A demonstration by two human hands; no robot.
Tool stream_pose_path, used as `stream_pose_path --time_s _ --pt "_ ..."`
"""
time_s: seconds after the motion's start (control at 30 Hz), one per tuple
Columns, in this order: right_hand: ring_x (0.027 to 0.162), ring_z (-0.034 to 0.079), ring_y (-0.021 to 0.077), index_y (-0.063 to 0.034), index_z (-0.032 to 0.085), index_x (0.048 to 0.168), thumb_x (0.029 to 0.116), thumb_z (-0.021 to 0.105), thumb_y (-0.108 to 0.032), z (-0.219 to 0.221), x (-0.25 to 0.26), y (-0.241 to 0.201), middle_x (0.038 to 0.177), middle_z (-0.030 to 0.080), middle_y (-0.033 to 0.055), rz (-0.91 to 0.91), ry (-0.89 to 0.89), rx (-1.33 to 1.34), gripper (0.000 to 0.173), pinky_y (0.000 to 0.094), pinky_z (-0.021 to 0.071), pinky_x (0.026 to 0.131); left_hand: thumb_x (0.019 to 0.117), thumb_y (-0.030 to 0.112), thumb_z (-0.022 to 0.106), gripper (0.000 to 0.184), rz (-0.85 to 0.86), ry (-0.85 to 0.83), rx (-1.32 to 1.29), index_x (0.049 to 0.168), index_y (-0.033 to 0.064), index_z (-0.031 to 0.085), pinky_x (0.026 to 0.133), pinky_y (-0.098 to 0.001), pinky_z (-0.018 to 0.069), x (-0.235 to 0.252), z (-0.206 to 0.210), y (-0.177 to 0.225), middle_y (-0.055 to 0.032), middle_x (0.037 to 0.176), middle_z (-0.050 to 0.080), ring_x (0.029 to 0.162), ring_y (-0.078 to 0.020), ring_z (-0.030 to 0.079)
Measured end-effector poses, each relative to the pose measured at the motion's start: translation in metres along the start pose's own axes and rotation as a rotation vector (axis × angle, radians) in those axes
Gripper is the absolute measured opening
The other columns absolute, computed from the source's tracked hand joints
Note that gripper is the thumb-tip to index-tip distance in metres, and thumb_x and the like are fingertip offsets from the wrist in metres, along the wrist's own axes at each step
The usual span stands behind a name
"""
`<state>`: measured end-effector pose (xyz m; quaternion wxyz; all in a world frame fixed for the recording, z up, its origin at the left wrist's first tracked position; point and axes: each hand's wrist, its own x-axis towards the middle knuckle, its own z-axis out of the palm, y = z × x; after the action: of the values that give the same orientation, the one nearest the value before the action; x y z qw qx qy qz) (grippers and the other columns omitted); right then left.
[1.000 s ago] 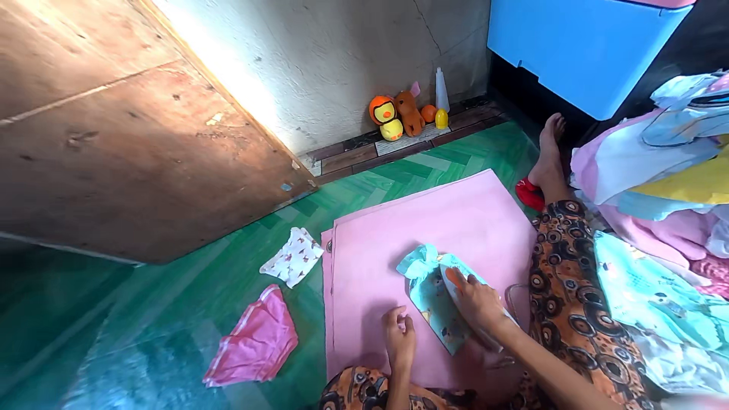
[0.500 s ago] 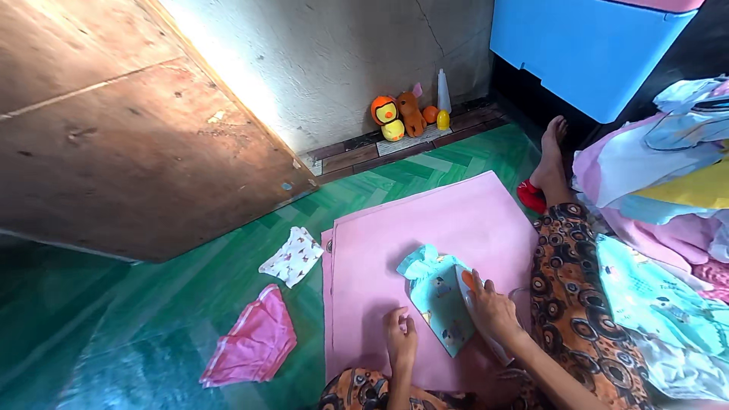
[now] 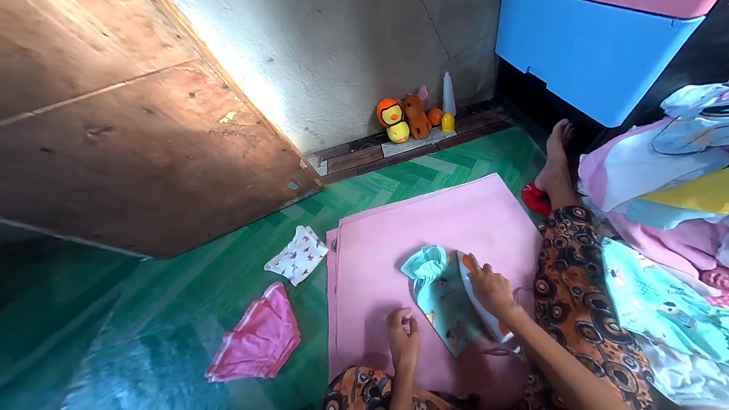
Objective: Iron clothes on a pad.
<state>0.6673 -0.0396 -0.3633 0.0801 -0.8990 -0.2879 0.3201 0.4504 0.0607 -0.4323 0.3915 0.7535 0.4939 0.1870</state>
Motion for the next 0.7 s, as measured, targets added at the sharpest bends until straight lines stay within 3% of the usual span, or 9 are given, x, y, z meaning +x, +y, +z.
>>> stream_pose_path --time_s 0.23,0.7 --pt "0.109 0.068 0.0437 -0.0246 0.021 0.167 0.1116 0.039 -0.038 0.013 -0.037 0.031 0.141 0.058 0.0240 0.079 0.018 -0.010 0.060 0.0571 0.0549 0.091 0.0946 0.001 0.061 0.025 0.003 -0.014 -0.016 0.117 -0.0051 0.069 0.088 -0.0420 0.0562 0.000 0.004 0.000 -0.0262 0.124 0.062 0.105 -0.0319 0.066" --pt "0.119 0.065 0.0435 -0.0186 0.022 0.166 0.1114 0.041 -0.034 -0.007 0.017 0.000 0.144 0.056 0.0247 -0.039 0.007 0.028 0.060 0.0572 0.0529 0.096 0.0942 0.001 0.062 0.025 -0.003 -0.008 0.025 0.117 -0.0037 0.070 0.088 -0.0430 0.0557 0.001 0.002 -0.003 -0.0264 0.123 0.062 0.104 -0.0323 0.065"
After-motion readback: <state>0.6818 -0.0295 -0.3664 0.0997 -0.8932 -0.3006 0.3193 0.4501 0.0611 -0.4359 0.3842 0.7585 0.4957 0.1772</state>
